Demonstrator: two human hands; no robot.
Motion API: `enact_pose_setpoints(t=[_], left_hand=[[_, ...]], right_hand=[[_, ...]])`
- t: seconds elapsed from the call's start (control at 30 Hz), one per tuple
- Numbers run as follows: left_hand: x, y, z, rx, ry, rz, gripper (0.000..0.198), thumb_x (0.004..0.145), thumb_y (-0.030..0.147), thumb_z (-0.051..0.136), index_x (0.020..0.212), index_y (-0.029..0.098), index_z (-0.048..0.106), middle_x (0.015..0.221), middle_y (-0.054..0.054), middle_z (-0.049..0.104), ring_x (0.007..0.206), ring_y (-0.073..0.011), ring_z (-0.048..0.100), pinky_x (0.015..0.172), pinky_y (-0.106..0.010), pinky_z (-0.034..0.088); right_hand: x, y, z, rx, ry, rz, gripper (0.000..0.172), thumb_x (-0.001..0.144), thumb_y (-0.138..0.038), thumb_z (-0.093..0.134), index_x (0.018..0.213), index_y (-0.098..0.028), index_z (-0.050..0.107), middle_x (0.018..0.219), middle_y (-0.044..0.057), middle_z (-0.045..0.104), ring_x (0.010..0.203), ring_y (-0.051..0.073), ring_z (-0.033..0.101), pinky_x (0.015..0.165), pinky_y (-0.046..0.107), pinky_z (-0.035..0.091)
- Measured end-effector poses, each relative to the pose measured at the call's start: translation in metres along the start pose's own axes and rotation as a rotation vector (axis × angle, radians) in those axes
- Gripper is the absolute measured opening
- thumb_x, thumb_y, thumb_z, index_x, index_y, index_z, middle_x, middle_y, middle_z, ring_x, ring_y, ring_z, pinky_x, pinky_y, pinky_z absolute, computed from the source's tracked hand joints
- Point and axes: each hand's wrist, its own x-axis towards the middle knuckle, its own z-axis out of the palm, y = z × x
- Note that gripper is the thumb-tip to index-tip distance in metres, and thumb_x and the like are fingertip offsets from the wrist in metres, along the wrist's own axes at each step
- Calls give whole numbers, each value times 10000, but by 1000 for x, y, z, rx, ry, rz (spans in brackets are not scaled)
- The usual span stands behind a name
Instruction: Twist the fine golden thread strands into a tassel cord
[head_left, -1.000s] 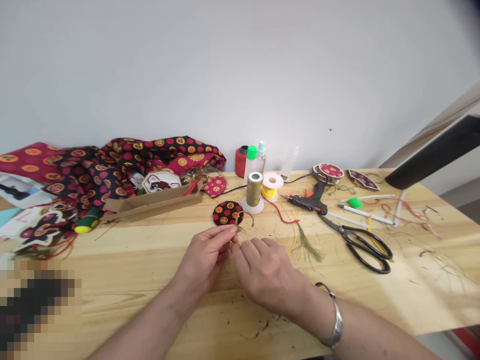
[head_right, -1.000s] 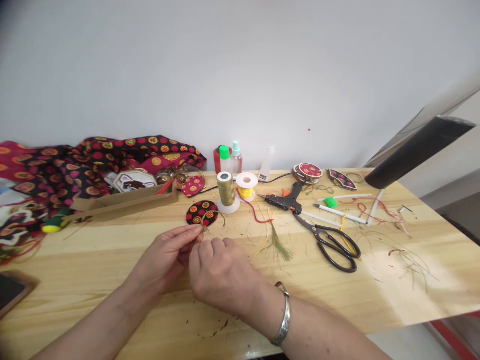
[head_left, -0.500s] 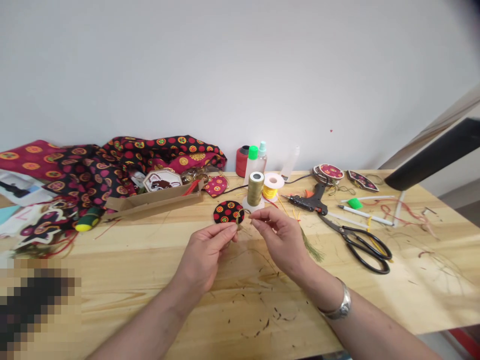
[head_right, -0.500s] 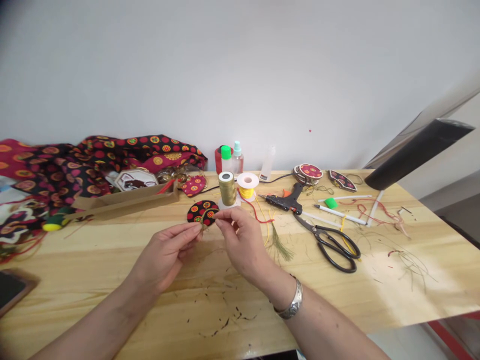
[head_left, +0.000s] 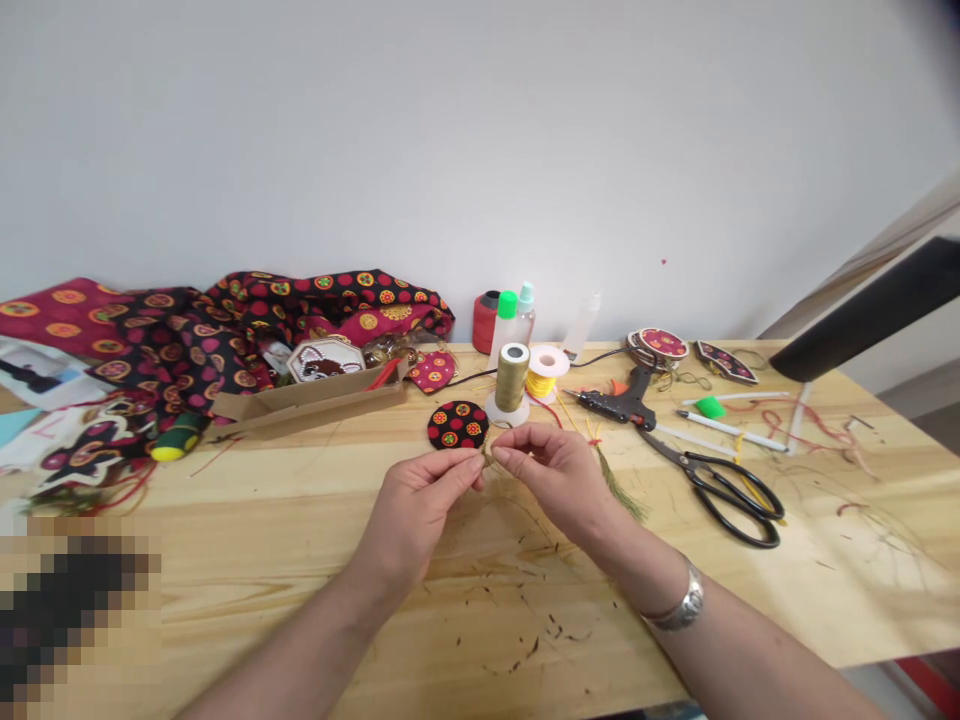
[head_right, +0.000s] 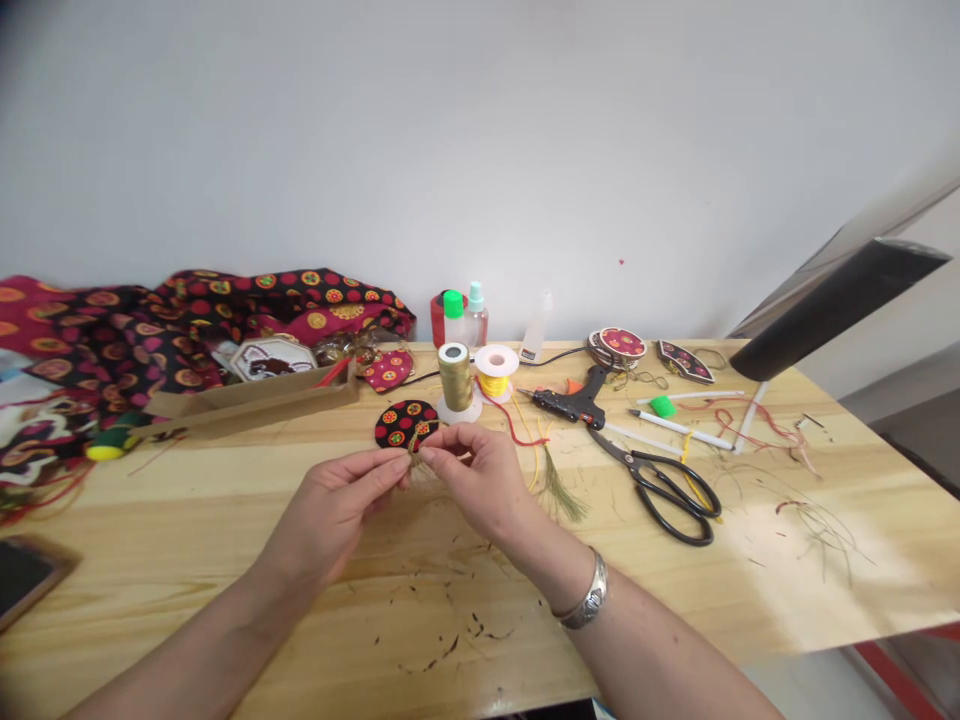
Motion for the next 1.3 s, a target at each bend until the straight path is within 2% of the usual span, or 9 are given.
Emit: enact_pose_setpoints(t=[0.27,0.67,1.1,1.3], left_hand=[[0,-3,0,46,0,38,140,669,305,639,665,180,702,611,6,607,618,-127,487,588,-227,342],[1,-2,0,49,-13,23,151,672,321,634,662,182,694,583,20,584,585,-115,470,576,-224,345],[1,-7,-3,75,-66,47,140,719,290,600,723,184,690,642,19,592,632,-105,460,579,-198,337],[1,-5,-3,85,-92,49,156,732,298,587,678,174,665,642,21,572,639,-103,448,599,-197,340]], right_hand=[[0,2,0,13,-33,4,138,692,-269,616,745,-142,619,700,20,635,587,102,548,578,242,448],[-1,1,0,22,-47,33,146,686,-266,618,754,-136,611,702,25,628,582,106,547,576,255,448],[-1,2,0,4,-50,28,120,682,-250,624,747,-150,618,695,14,622,572,98,534,566,243,442],[-1,1,0,8,-52,28,109,682,-246,623,736,-151,615,699,14,620,578,97,533,574,242,443]])
